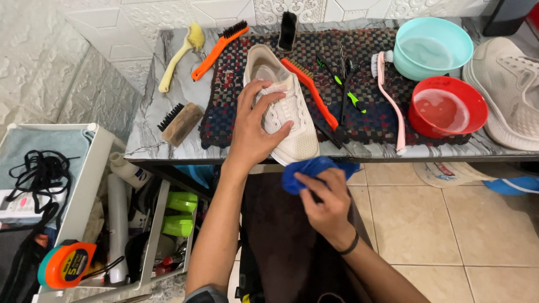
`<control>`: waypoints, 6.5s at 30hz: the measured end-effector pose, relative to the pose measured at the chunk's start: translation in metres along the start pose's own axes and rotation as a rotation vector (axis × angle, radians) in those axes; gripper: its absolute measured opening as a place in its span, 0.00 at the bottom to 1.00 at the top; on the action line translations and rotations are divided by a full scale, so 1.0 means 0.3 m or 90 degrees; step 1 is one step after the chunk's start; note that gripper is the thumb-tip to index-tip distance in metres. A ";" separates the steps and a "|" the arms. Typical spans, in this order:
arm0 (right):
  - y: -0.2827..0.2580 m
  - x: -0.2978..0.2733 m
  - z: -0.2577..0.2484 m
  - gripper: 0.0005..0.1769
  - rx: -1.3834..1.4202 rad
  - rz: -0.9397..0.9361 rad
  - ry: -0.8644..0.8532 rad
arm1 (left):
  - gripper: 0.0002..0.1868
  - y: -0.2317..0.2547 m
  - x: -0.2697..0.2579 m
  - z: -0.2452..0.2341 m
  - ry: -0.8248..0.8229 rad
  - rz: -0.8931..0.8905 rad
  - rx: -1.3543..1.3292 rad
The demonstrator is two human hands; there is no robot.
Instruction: The person scrubs a white sneaker with a small brush, repeatedly dipping it into a red bowl of soapy water. They wipe the shoe with a blue cloth between brushing cycles and continue cleaning the upper, sole, and toe areas.
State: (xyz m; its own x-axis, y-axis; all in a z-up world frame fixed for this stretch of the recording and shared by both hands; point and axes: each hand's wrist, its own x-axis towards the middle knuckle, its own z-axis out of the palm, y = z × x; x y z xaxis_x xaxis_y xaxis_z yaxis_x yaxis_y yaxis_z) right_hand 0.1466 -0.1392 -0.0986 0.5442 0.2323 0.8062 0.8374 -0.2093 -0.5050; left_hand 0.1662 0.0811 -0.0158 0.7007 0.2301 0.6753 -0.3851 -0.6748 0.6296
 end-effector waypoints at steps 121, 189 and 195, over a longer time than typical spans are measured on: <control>0.198 0.396 -0.401 0.10 -0.281 0.026 -0.314 | 0.29 -0.221 0.127 -0.042 0.159 0.191 0.092; 0.407 0.497 -0.609 0.08 -0.380 0.013 -0.210 | 0.42 -0.231 0.114 -0.055 0.134 0.166 0.044; 0.552 0.434 -0.780 0.20 -0.744 0.118 -0.273 | 0.34 -0.175 0.110 -0.054 0.241 0.281 0.094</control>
State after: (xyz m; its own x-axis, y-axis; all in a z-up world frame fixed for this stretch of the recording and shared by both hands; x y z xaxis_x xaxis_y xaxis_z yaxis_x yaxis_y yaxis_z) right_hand 0.3441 -0.3658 -0.0052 0.8051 0.3527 0.4768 0.3206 -0.9352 0.1504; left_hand 0.1998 0.1354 -0.0203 0.2207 0.1209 0.9678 -0.4851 -0.8472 0.2164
